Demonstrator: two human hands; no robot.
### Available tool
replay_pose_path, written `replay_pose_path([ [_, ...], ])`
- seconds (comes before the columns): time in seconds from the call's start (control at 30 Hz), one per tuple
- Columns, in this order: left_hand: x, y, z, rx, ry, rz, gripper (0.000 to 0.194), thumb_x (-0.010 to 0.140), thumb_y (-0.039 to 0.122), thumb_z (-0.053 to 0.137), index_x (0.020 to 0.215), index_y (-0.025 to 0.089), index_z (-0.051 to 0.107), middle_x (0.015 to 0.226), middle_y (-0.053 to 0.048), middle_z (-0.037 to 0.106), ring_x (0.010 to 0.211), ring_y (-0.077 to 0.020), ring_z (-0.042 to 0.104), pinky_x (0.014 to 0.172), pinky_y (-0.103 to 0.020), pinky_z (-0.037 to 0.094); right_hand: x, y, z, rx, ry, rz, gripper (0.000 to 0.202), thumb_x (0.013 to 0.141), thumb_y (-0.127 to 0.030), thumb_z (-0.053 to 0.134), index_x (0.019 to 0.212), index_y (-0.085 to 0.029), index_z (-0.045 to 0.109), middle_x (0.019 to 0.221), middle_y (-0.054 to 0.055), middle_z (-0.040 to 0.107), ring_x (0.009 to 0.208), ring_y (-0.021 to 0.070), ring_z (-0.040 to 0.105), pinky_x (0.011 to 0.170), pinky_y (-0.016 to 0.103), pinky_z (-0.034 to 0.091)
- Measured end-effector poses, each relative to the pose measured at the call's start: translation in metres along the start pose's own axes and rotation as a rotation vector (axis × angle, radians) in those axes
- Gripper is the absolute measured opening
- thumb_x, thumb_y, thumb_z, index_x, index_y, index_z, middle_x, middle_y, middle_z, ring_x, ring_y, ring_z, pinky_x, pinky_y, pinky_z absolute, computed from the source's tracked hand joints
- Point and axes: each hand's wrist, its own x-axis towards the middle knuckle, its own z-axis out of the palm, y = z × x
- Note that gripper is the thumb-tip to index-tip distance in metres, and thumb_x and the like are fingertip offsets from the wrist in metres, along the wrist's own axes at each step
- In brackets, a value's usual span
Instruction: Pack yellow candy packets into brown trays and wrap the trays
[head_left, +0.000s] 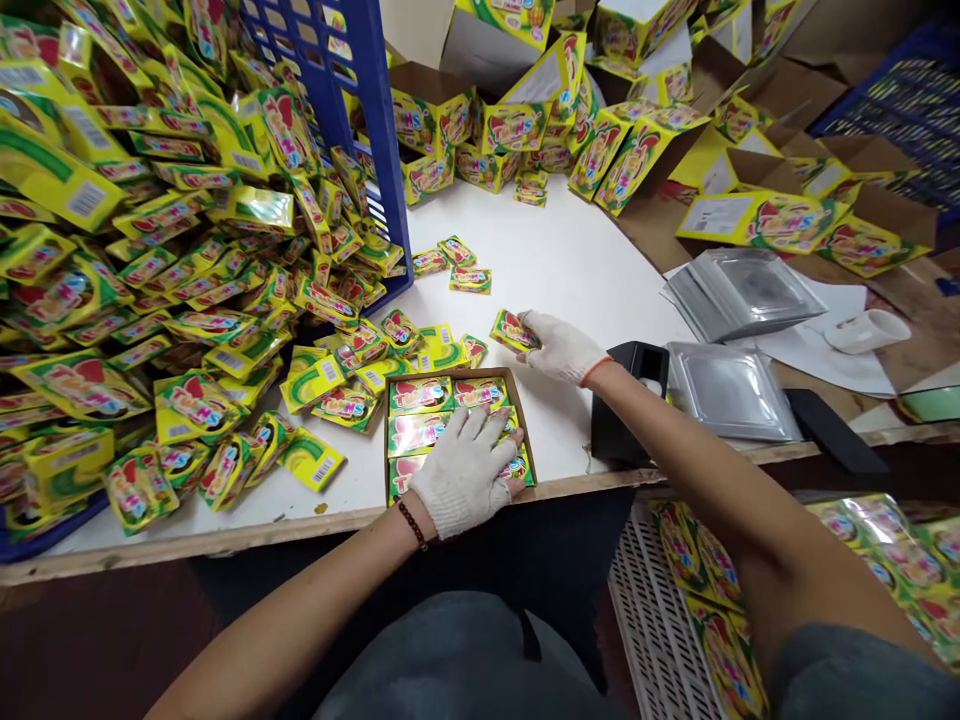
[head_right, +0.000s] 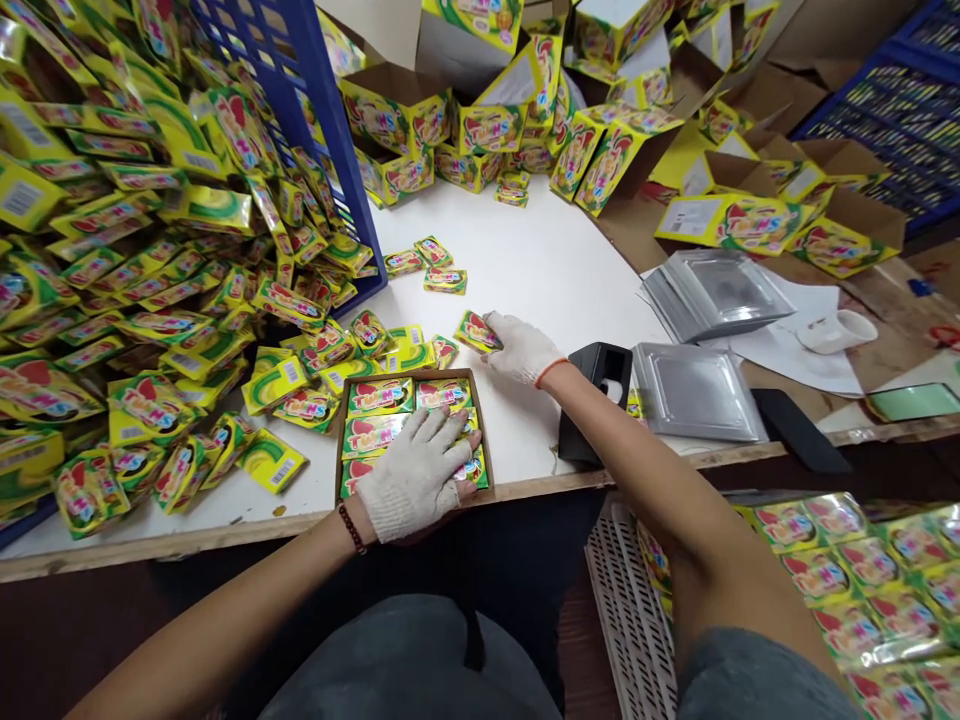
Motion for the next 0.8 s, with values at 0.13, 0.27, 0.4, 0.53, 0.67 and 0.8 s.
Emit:
replay_pose_path([
  [0.13,-0.001,-0.001,0.001,-0.119,0.086,0.028,0.032,0.094,0.040,0.054,0.112,0.017,0.067,0.119,-0.012,0.067,0.117,-0.0280,0.057,0.107,-0.046,0.040,-0.028,-0.032,-0.011,-0.031,0.137,-0.368,0.056,0.085,-0.028,0.060,0.139,-0.013,0.052,0.115,0.015,0.063,0.097,0.0256,0.057,0.083,0.036,0.045],
  [0.27,-0.007,-0.014,-0.004,-0.250,0.238,-0.096,0.026,0.097,0.026,0.046,0.081,0.018,0.065,0.087,-0.007,0.068,0.086,-0.0194,0.063,0.082,-0.035,0.051,-0.043,-0.058,-0.008,-0.230,0.132,-0.454,0.046,0.087,-0.025,0.060,0.132,-0.013,0.060,0.112,0.017,0.064,0.095,0.0274,0.056,0.080,0.038,0.044],
  [0.4,-0.005,-0.033,-0.013,-0.161,0.334,-0.269,0.021,0.095,0.026,0.050,0.100,0.017,0.067,0.113,-0.013,0.068,0.108,-0.0254,0.061,0.095,-0.042,0.050,-0.050,-0.062,0.010,-0.225,0.161,-0.455,0.039,0.091,-0.027,0.056,0.128,-0.014,0.063,0.118,0.018,0.062,0.105,0.0302,0.055,0.086,0.043,0.046],
  [0.53,0.004,-0.040,-0.014,-0.002,0.136,-0.208,0.043,0.094,0.034,0.052,0.130,0.012,0.059,0.147,-0.017,0.052,0.138,-0.0334,0.043,0.116,-0.054,0.033,-0.057,-0.051,0.027,-0.074,0.205,-0.499,0.047,0.092,-0.027,0.055,0.135,-0.009,0.056,0.131,0.023,0.057,0.127,0.0344,0.048,0.102,0.053,0.045],
  [0.67,0.009,-0.036,-0.007,0.054,0.042,-0.185,0.058,0.096,0.045,0.047,0.142,0.011,0.050,0.155,-0.018,0.042,0.145,-0.0343,0.035,0.119,-0.056,0.025,-0.064,-0.048,0.030,-0.082,0.144,-0.471,0.057,0.093,-0.031,0.054,0.142,-0.001,0.049,0.144,0.027,0.050,0.138,0.0377,0.041,0.112,0.058,0.037],
  [0.8,0.010,-0.033,-0.004,0.092,0.001,-0.178,0.071,0.091,0.057,0.050,0.145,0.011,0.048,0.154,-0.020,0.043,0.145,-0.0380,0.033,0.118,-0.060,0.023,-0.071,-0.060,0.024,-0.256,0.029,-0.356,0.063,0.094,-0.038,0.054,0.145,-0.002,0.048,0.157,0.027,0.035,0.145,0.0442,0.031,0.115,0.066,0.026],
])
